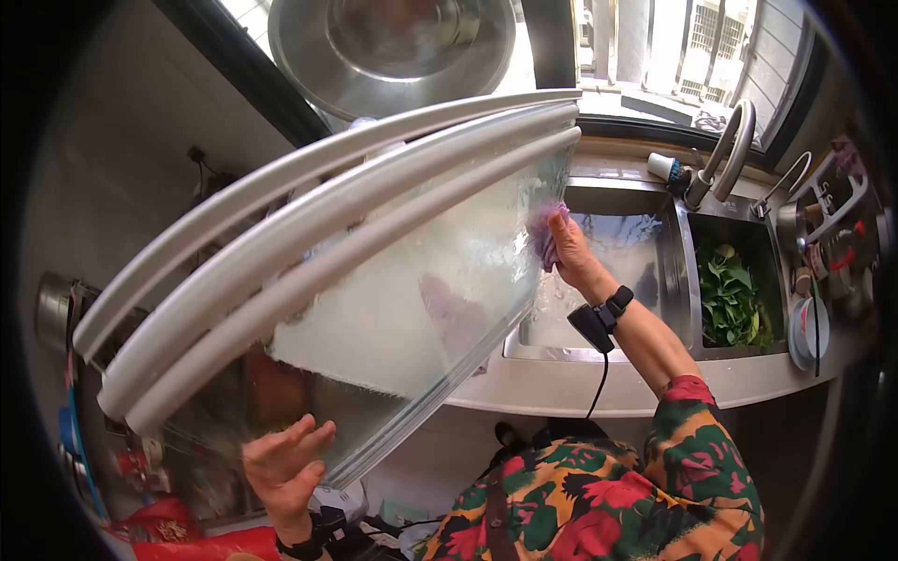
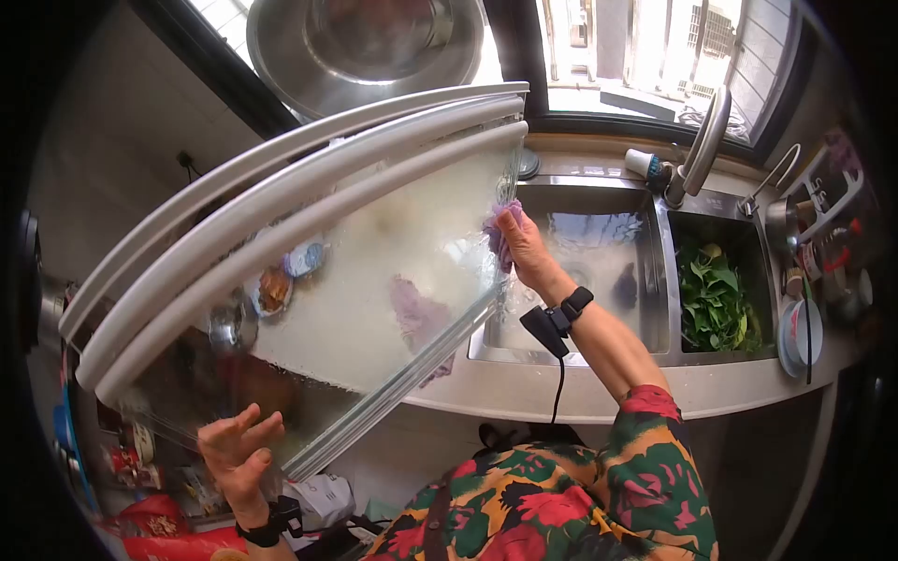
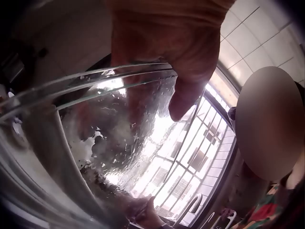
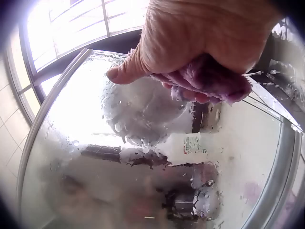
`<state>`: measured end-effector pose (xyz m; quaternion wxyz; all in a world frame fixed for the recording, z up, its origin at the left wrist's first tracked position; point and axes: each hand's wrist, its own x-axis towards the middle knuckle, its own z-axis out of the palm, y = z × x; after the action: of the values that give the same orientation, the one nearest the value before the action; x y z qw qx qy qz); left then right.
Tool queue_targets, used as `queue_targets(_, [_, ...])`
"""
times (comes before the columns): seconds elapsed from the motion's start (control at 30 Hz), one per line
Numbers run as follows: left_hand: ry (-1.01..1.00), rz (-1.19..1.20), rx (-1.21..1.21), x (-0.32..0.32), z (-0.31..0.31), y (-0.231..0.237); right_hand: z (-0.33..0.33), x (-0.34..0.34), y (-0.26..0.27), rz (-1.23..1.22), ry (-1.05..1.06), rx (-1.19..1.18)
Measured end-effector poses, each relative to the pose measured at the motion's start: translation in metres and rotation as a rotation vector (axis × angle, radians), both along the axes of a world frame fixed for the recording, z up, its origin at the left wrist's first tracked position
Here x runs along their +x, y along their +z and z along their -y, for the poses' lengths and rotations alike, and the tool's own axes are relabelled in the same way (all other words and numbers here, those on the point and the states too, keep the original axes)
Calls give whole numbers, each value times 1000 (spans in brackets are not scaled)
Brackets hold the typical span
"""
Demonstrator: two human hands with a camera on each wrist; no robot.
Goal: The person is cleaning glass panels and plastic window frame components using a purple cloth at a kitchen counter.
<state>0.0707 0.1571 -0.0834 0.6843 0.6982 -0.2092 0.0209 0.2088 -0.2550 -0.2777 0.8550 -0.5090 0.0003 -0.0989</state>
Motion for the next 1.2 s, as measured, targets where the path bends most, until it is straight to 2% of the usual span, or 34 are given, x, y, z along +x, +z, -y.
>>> queue_targets(0.03, [17, 29, 28, 4, -7, -2, -7, 4, 4, 62, -73, 23])
queue_targets(0.2, [161, 103, 104, 9, -32, -42, -22, 4, -7, 30, -79, 35])
queue_targets(0.3, [150, 116, 140, 13, -40, -56, -30, 7, -7, 9, -76, 14])
queue_targets(0.47, [282, 19, 163, 9, -57, -73, -33, 1, -10, -36, -56, -11])
queue_targets(0.53, [394, 28, 144, 14, -74, -95, -38, -4, -15, -37, -48, 2])
queue_targets(0.63, [351, 98, 281, 19, -112, -135, -43, -17, -9, -49, -44, -13])
queue_targets(0.67, [371, 209, 256, 25, -110, -149, -40, -17, -12, -57, -56, -70])
queue_targets(0.7, [373, 204, 258, 25, -112, -155, -40, -20, -13, -70, -63, -119])
queue_targets(0.77, [365, 37, 247, 27, -113, -166, -41, -22, -12, -82, -63, -143])
queue_targets(0.9, [364, 29, 208, 31, -109, -179, -45, -22, -11, -95, -77, -242])
queue_targets(0.97, [383, -34, 171, 32, -103, -172, -44, -18, -10, -137, -47, -126])
queue_targets(1.0, [385, -39, 159, 29, -102, -167, -52, -20, 3, -134, -124, -84])
queue_targets(1.07, [329, -228, 157, 29, -99, -161, -54, -19, 0, -161, -140, -64])
queue_targets(1.13, [335, -190, 58, 27, -102, -176, -52, -18, -12, -228, -209, 6])
queue_targets(1.2, [339, -156, -40, 28, -95, -177, -50, -18, -26, -203, -246, -36])
